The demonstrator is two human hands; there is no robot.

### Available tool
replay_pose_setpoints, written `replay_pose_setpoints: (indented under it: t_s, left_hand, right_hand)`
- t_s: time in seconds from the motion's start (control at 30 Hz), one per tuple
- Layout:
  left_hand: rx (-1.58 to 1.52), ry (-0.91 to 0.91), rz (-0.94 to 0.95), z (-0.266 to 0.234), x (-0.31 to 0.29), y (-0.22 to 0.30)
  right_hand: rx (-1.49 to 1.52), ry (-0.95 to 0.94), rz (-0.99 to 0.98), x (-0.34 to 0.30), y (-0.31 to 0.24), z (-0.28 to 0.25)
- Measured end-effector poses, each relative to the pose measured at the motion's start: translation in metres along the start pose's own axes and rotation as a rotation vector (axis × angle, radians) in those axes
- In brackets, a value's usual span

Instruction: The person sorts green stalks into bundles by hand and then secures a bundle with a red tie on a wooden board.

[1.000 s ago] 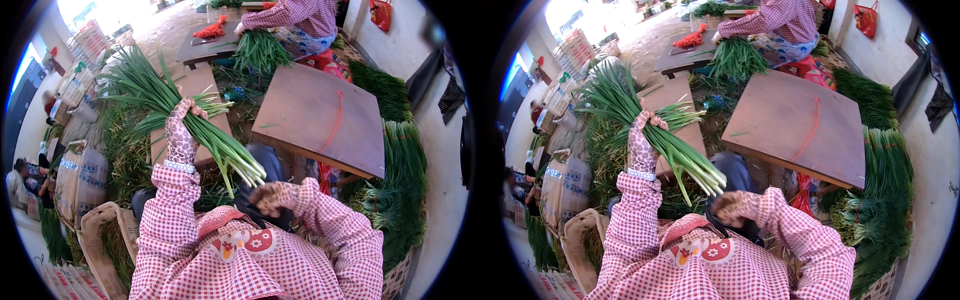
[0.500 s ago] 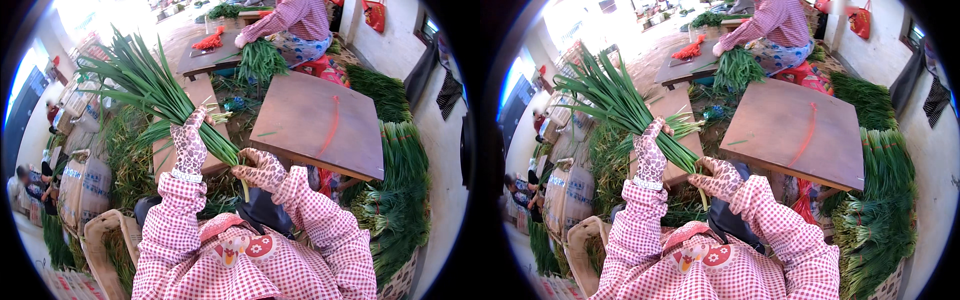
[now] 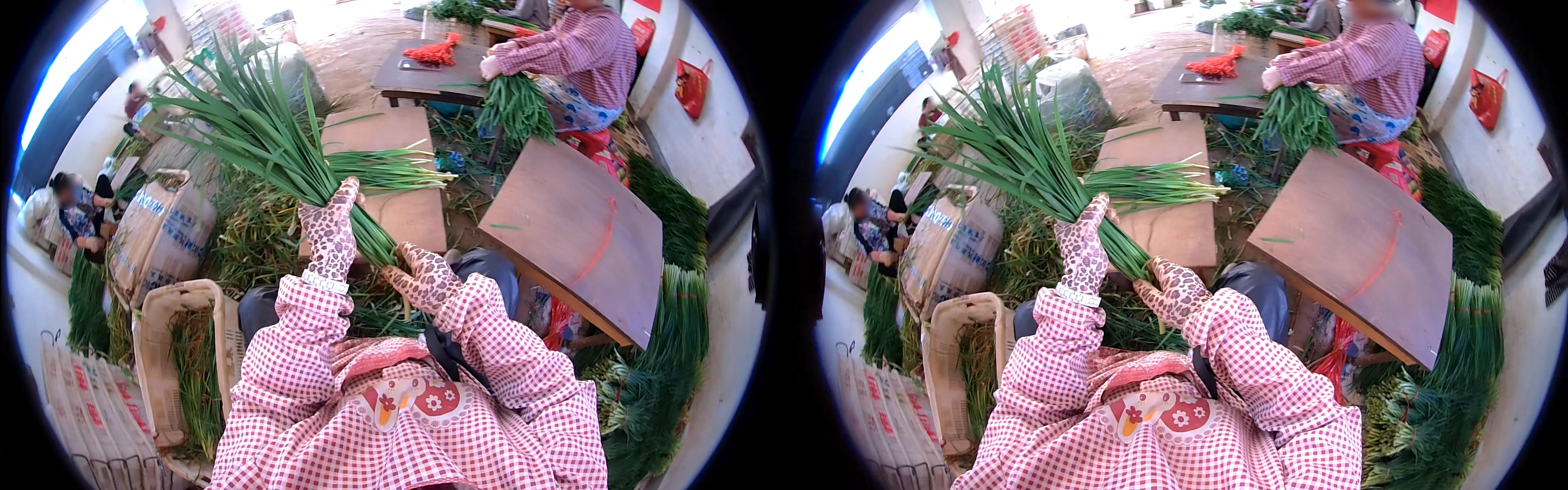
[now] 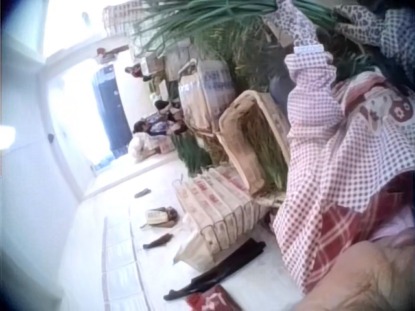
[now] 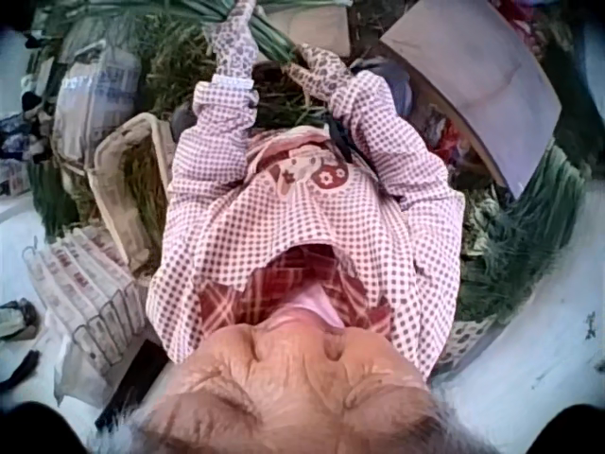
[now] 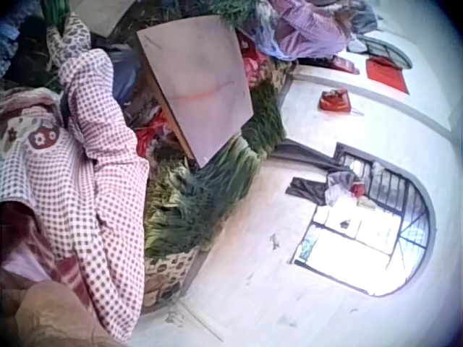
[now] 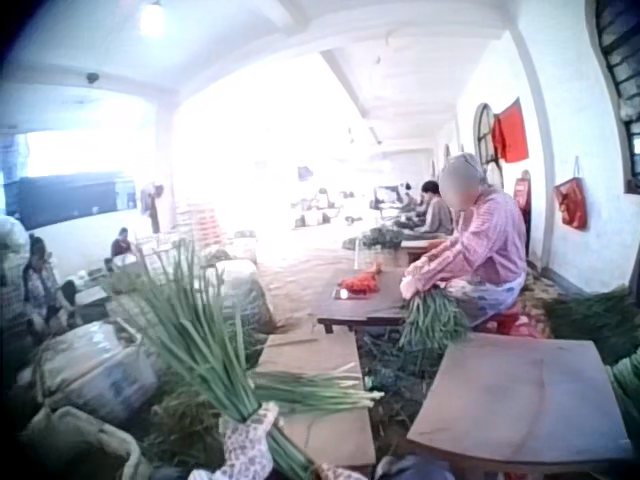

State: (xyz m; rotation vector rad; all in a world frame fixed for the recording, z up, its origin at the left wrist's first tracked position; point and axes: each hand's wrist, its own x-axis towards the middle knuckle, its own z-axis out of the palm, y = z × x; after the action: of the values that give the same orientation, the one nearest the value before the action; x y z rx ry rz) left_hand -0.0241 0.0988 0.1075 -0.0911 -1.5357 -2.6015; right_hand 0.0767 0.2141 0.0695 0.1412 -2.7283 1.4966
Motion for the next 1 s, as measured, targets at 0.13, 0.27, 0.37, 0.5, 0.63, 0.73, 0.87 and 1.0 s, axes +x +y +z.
replay_pose_setpoints:
  t_s: [0.13,0.27,0.37,0.5,0.63,0.73,0.87,1.0]
  left_hand:
    - [-0.072,0.032,0.057,-0.031,0.009,0.006]
    - [-0.070,0.023,0.052,-0.049,0.013,0.032]
    - [-0.041,-0.030,0.123,-0.053,0.013,0.031]
    - [-0.076,-0.048,0.107,-0.050,0.009,0.013]
    - [-0.190,0.042,-0.024,-0.066,0.020,0.005]
    - [-0.227,0.137,-0.056,-0.074,0.028,0.026]
    - [-0.276,0.230,0.089,-0.126,0.057,0.059]
    - [-0.253,0.414,0.189,-0.179,0.085,0.102]
  right_hand:
    - [0.566,-0.280,0.408,0.008,-0.018,0.007]
    - [0.218,-0.258,0.081,0.002,-0.029,0.007]
    - [0.250,-0.278,0.044,-0.001,-0.012,0.030]
    - [0.647,-0.488,0.621,0.007,-0.048,0.022]
    - [0.790,-0.347,0.454,0.013,-0.039,0.029]
    - [0.505,-0.299,0.253,0.007,-0.023,0.028]
    - [0.216,-0.477,-0.090,-0.030,0.003,0.016]
    - [0.352,-0.592,0.560,-0.079,0.038,-0.008]
